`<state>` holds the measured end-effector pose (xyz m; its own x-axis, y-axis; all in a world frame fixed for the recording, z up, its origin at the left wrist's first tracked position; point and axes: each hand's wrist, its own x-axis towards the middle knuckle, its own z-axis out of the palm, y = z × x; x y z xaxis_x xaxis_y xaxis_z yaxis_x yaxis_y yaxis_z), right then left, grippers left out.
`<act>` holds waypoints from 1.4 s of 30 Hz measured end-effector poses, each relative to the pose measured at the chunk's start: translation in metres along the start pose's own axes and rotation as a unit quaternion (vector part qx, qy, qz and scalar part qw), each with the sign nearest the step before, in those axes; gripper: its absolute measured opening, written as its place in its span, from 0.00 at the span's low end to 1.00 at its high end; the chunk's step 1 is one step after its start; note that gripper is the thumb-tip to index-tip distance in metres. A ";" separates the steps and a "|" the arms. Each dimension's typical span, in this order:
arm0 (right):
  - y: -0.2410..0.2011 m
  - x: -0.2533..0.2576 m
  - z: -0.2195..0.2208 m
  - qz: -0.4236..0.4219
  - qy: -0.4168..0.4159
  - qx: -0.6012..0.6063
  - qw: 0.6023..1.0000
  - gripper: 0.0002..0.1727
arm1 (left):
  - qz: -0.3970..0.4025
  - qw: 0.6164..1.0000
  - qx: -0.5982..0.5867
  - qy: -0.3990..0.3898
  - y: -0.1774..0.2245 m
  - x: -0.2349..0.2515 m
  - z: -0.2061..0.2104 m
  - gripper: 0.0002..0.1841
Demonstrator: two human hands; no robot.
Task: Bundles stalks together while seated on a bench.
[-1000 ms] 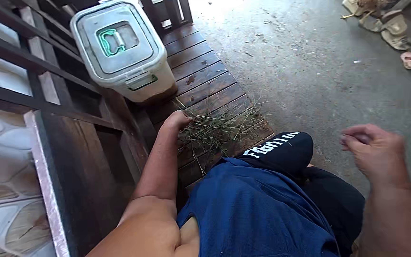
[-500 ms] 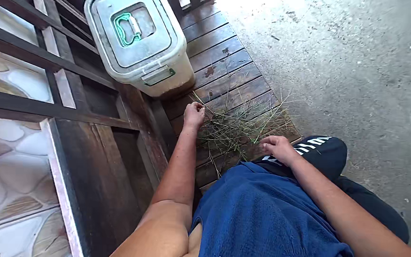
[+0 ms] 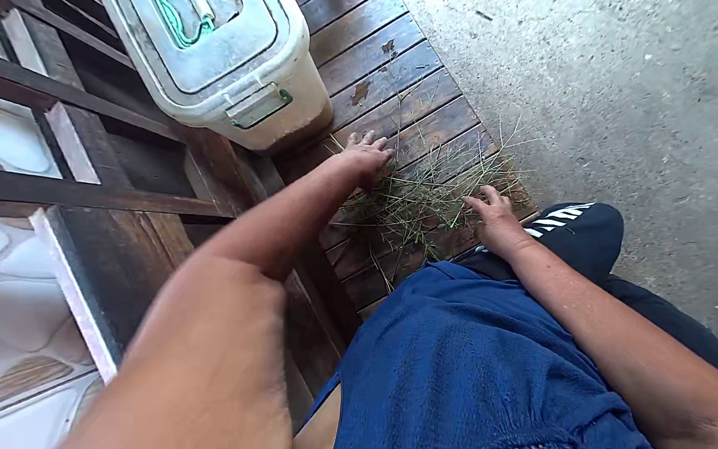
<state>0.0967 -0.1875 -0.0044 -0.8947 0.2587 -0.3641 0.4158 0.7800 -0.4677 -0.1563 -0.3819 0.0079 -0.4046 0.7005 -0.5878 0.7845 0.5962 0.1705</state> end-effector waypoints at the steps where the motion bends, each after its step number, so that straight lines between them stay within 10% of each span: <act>1: 0.000 0.004 0.000 -0.006 -0.013 -0.009 1.000 0.34 | 0.019 0.997 0.075 -0.028 -0.003 -0.002 -0.001 0.57; 5: -0.001 0.011 0.000 0.033 -0.050 0.004 0.998 0.30 | 0.119 0.977 0.174 -0.035 -0.034 -0.023 0.028 0.76; 13: -0.007 0.015 -0.001 0.108 -0.084 -0.010 0.991 0.30 | 0.168 0.985 0.034 0.013 -0.013 -0.021 0.073 0.78; 20: -0.031 0.011 -0.006 0.083 -0.136 0.191 0.969 0.26 | 0.050 0.986 -0.118 0.110 0.026 -0.009 0.074 0.55; 31: 0.003 -0.006 -0.008 0.173 0.099 0.417 0.887 0.19 | 0.043 0.990 -0.118 0.062 0.030 -0.013 -0.006 0.15; 35: 0.000 -0.007 -0.012 0.156 0.086 0.415 0.892 0.16 | 0.053 0.983 -0.072 -0.160 0.069 -0.029 0.001 0.16; 42: 0.003 -0.015 -0.014 0.131 0.005 0.430 0.893 0.13 | -0.084 0.977 -0.158 -0.114 0.116 -0.030 0.064 0.24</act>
<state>0.1094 -0.1806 0.0111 -0.7475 0.3777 -0.5464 0.5789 -0.0329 -0.8147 -0.0227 -0.3588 -0.0055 -0.3716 0.4986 -0.7832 0.5174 0.8116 0.2712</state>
